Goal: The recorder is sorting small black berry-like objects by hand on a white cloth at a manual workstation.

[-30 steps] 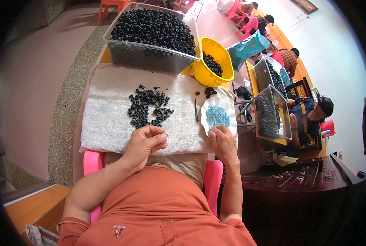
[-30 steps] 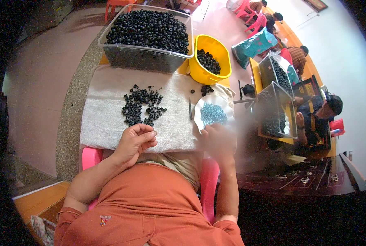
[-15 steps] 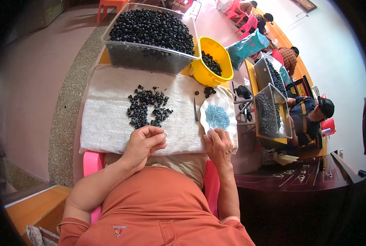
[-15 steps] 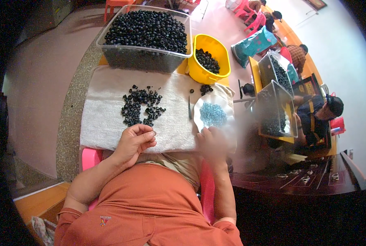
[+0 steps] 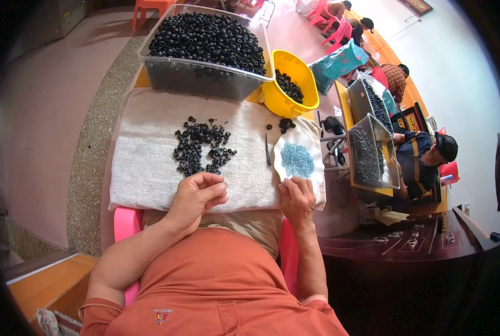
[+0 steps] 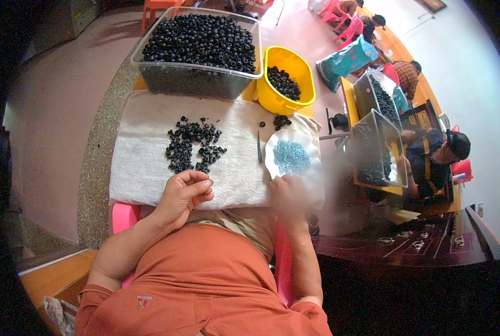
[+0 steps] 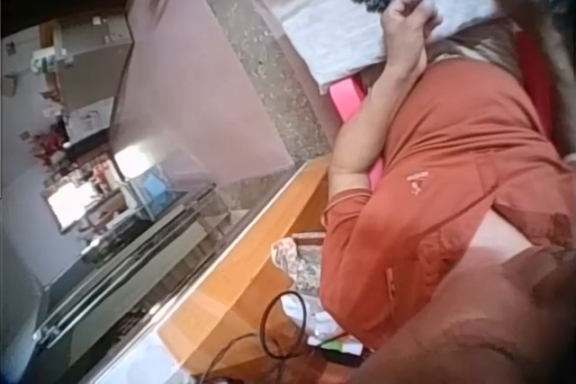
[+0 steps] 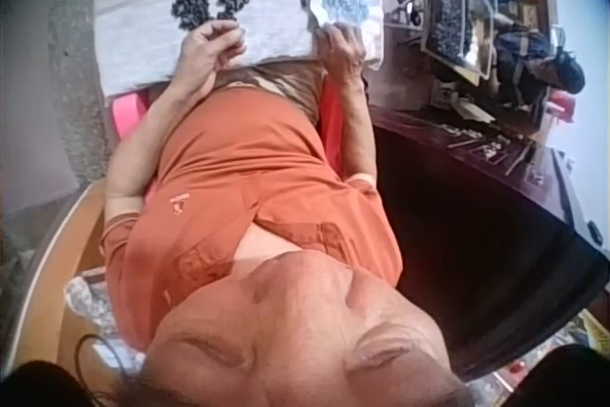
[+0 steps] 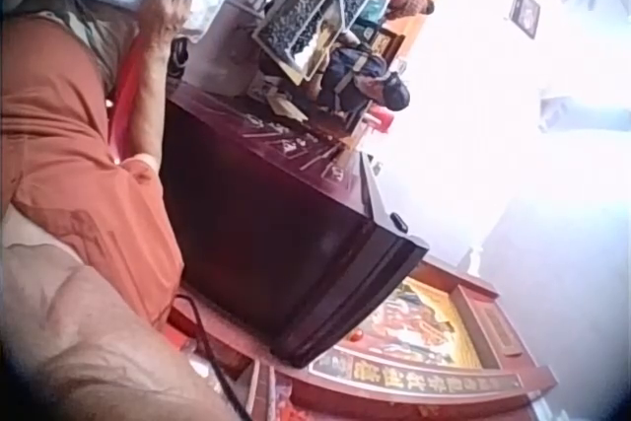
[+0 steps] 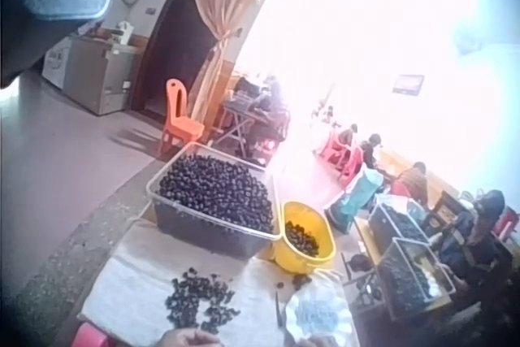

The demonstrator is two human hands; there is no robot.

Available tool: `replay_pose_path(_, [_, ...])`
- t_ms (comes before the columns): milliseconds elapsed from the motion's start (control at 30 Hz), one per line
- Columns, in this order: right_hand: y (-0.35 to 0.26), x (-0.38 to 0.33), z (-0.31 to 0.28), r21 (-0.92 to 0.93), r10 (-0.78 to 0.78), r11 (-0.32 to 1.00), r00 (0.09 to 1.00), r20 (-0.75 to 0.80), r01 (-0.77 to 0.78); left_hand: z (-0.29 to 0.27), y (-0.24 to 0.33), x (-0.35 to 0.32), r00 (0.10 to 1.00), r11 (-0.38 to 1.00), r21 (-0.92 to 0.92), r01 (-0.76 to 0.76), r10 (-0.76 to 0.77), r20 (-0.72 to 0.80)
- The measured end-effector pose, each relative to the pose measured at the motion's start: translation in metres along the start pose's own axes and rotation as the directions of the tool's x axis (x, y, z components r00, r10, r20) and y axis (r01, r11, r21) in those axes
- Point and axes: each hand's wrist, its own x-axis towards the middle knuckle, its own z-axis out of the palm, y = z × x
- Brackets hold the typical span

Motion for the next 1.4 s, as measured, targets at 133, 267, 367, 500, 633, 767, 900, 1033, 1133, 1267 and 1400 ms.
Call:
replay_pose_path(133, [0.003, -0.003, 0.001, 0.023, 0.026, 0.999, 1.0, -0.001, -0.026, 0.0, 0.0, 0.0, 1.0, 1.0, 0.004, 0.001, -0.002, 0.005])
replay_pose_path(267, [0.007, -0.006, 0.0, 0.143, 0.09, 0.986, 0.995, -0.044, -0.083, 0.001, 0.0, -0.001, 1.0, 1.0, -0.002, 0.001, -0.001, 0.001])
replay_pose_path(367, [0.008, -0.006, -0.002, 0.202, 0.154, 0.968, 0.988, -0.017, -0.148, 0.001, 0.001, -0.001, 1.0, 1.0, 0.014, 0.006, -0.006, -0.007])
replay_pose_path(500, [0.014, -0.009, -0.001, 0.29, 0.284, 0.908, 0.953, 0.102, -0.301, 0.001, 0.001, -0.001, 1.0, 1.0, 0.004, 0.005, -0.005, -0.003])
replay_pose_path(633, [0.018, -0.009, 0.001, 0.283, 0.249, 0.928, 0.968, 0.018, -0.244, 0.001, 0.001, 0.0, 1.0, 1.0, -0.002, 0.008, -0.008, -0.004])
replay_pose_path(767, [0.022, -0.007, 0.002, 0.249, 0.216, 0.947, 0.976, -0.017, -0.205, 0.001, 0.001, 0.0, 1.0, 1.0, 0.002, 0.008, -0.008, -0.004])
replay_pose_path(900, [0.025, -0.004, 0.001, 0.192, 0.082, 0.98, 0.991, -0.103, -0.061, 0.002, 0.002, -0.001, 1.0, 1.0, 0.003, 0.006, -0.006, -0.001])
replay_pose_path(1033, [0.024, -0.001, 0.001, 0.177, 0.093, 0.981, 0.993, -0.071, -0.079, 0.001, 0.001, -0.001, 1.0, 1.0, 0.002, 0.013, -0.013, -0.001])
replay_pose_path(1133, [0.029, -0.007, 0.006, 0.18, 0.112, 0.979, 0.991, -0.075, -0.097, 0.001, 0.001, -0.002, 1.0, 1.0, 0.022, 0.014, -0.014, 0.007])
replay_pose_path(1267, [0.014, -0.005, -0.003, 0.393, 0.154, 0.903, 0.985, 0.079, -0.173, 0.003, 0.002, -0.004, 0.998, 0.997, 0.036, 0.065, -0.066, 0.024])
replay_pose_path(1400, [-0.033, 0.012, -0.017, 0.61, 0.232, 0.727, 0.949, 0.212, -0.314, 0.001, -0.003, -0.002, 0.985, 0.996, 0.07, 0.046, -0.057, 0.162])
